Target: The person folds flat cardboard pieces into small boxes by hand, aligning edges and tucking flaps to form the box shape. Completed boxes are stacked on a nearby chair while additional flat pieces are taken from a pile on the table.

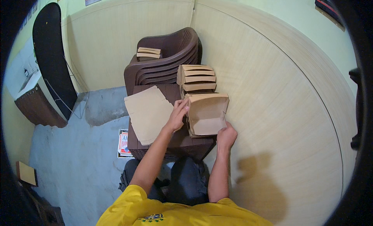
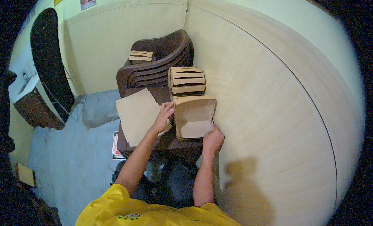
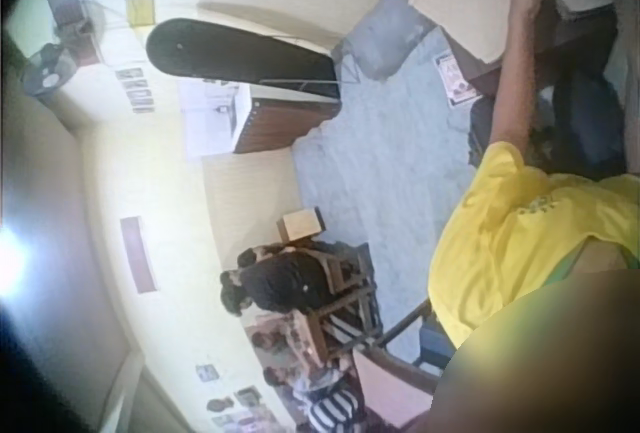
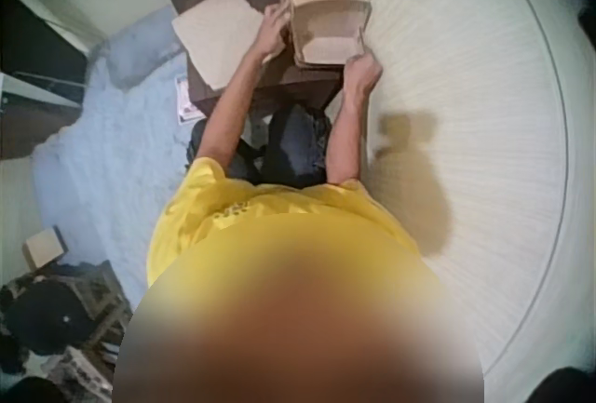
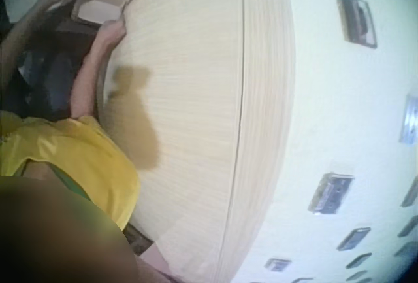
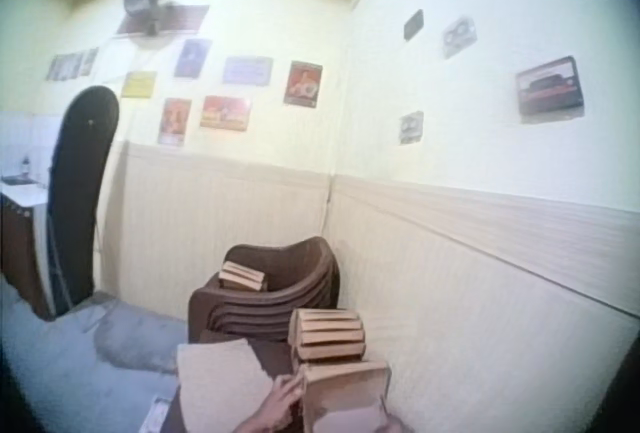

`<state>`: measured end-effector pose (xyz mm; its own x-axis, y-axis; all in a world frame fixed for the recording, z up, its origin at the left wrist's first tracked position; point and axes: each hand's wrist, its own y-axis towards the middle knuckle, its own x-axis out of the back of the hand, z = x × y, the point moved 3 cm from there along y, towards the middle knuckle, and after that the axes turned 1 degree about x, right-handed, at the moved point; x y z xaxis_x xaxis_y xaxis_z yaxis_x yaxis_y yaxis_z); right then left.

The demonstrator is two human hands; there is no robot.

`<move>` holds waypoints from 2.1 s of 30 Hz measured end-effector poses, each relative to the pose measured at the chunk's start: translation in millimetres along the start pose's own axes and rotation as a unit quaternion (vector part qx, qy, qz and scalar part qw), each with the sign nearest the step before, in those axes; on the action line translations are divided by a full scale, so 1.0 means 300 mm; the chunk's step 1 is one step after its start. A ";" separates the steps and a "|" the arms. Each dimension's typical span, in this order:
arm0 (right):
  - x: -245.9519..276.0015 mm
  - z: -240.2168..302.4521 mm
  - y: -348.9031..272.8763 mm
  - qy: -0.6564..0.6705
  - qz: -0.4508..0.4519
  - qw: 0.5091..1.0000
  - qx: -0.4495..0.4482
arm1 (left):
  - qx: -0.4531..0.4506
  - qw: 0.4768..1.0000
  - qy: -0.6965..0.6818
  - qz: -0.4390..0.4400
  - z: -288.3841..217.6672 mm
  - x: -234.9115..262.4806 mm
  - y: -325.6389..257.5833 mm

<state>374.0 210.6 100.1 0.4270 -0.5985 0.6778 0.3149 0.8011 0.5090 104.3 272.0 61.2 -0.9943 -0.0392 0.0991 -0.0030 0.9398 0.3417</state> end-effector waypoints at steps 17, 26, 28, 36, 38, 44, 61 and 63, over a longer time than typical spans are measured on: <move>-0.016 0.014 0.033 -0.196 0.247 0.942 0.118 | -0.139 0.944 0.278 -0.112 -0.224 -0.016 0.032; -0.164 0.115 0.061 -0.074 0.365 0.907 0.196 | -0.162 0.914 0.366 -0.068 -0.239 -0.012 0.056; -0.239 0.094 0.061 -0.144 0.436 0.869 0.185 | -0.158 0.912 0.374 -0.064 -0.224 -0.003 0.061; -0.362 0.039 0.077 -0.198 0.549 0.797 0.156 | -0.109 0.909 0.397 -0.063 -0.194 0.011 0.090; -0.369 0.040 0.081 -0.212 0.556 0.788 0.159 | -0.115 0.907 0.401 -0.051 -0.206 0.013 0.098; -0.400 0.043 0.065 -0.210 0.510 0.821 0.150 | -0.109 0.951 0.278 -0.083 -0.176 0.096 -0.024; -0.266 0.358 -0.378 0.141 0.186 0.893 0.385 | 0.036 0.879 0.475 -0.029 0.099 0.493 -0.593; -0.309 0.396 -0.403 0.090 0.238 0.879 0.403 | 0.018 0.882 0.469 -0.026 0.090 0.498 -0.601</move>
<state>195.5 168.8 38.7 0.4979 -0.1284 0.8577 -0.6070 0.6548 0.4504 -46.6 106.0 -10.8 -0.4665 -0.3306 0.8204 -0.0660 0.9380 0.3404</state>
